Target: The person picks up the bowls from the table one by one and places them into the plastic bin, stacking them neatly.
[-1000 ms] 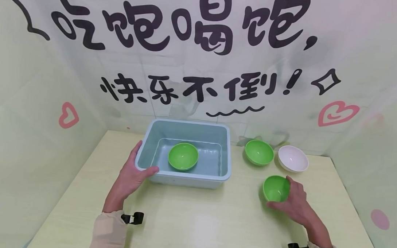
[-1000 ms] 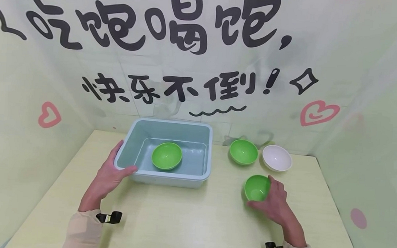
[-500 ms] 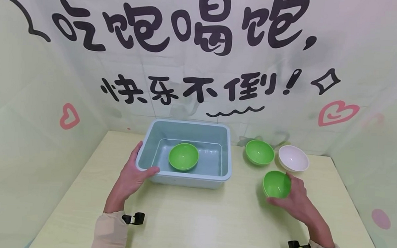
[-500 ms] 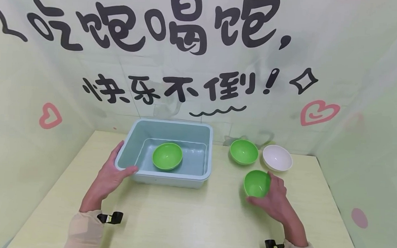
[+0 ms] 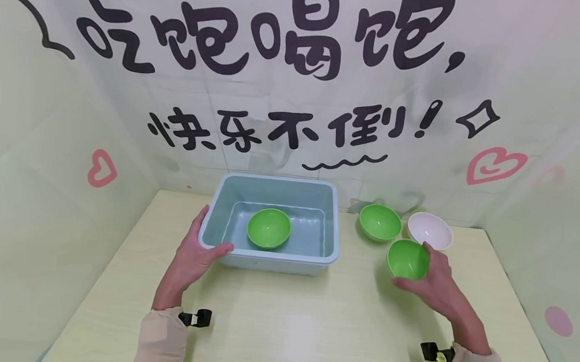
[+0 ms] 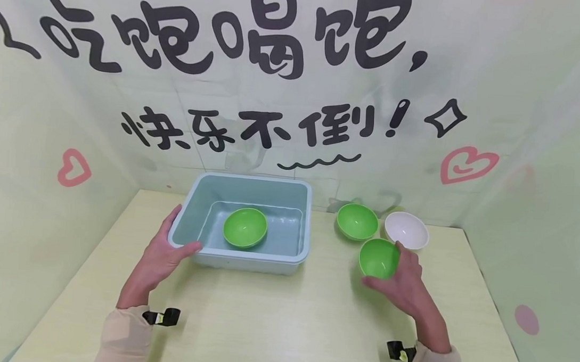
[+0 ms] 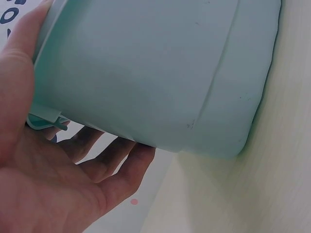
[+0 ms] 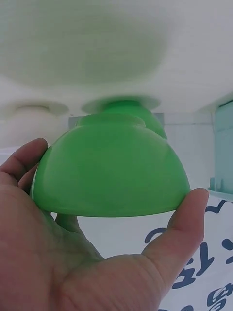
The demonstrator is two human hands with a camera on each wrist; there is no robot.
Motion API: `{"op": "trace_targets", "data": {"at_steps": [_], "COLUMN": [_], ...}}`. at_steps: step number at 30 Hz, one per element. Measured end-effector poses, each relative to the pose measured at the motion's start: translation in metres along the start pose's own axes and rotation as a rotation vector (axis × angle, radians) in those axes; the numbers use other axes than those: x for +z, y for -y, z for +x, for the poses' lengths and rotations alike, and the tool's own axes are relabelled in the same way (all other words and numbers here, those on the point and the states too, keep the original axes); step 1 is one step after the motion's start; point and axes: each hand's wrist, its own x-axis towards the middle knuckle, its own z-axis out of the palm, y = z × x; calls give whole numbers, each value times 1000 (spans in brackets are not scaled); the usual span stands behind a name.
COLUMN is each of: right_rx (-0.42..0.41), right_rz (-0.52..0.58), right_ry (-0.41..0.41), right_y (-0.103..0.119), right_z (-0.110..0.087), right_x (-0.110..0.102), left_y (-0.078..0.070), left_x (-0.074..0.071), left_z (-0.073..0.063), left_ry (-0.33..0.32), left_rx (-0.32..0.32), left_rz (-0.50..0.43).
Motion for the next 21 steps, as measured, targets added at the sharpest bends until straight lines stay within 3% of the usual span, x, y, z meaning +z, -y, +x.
{"op": "trace_targets", "data": {"at_steps": [7, 21], "right_rx": [59, 62], "right_rz": [-28, -2], "right_ry": [43, 52], "right_y": [7, 26], "right_z": [4, 17], "right_x": [-8, -17], "left_y": [0, 0], "left_x": [0, 1], "left_z": [1, 1], "left_ry": [2, -4], "left_rx": [-3, 1], "left_rz": [5, -1]}}
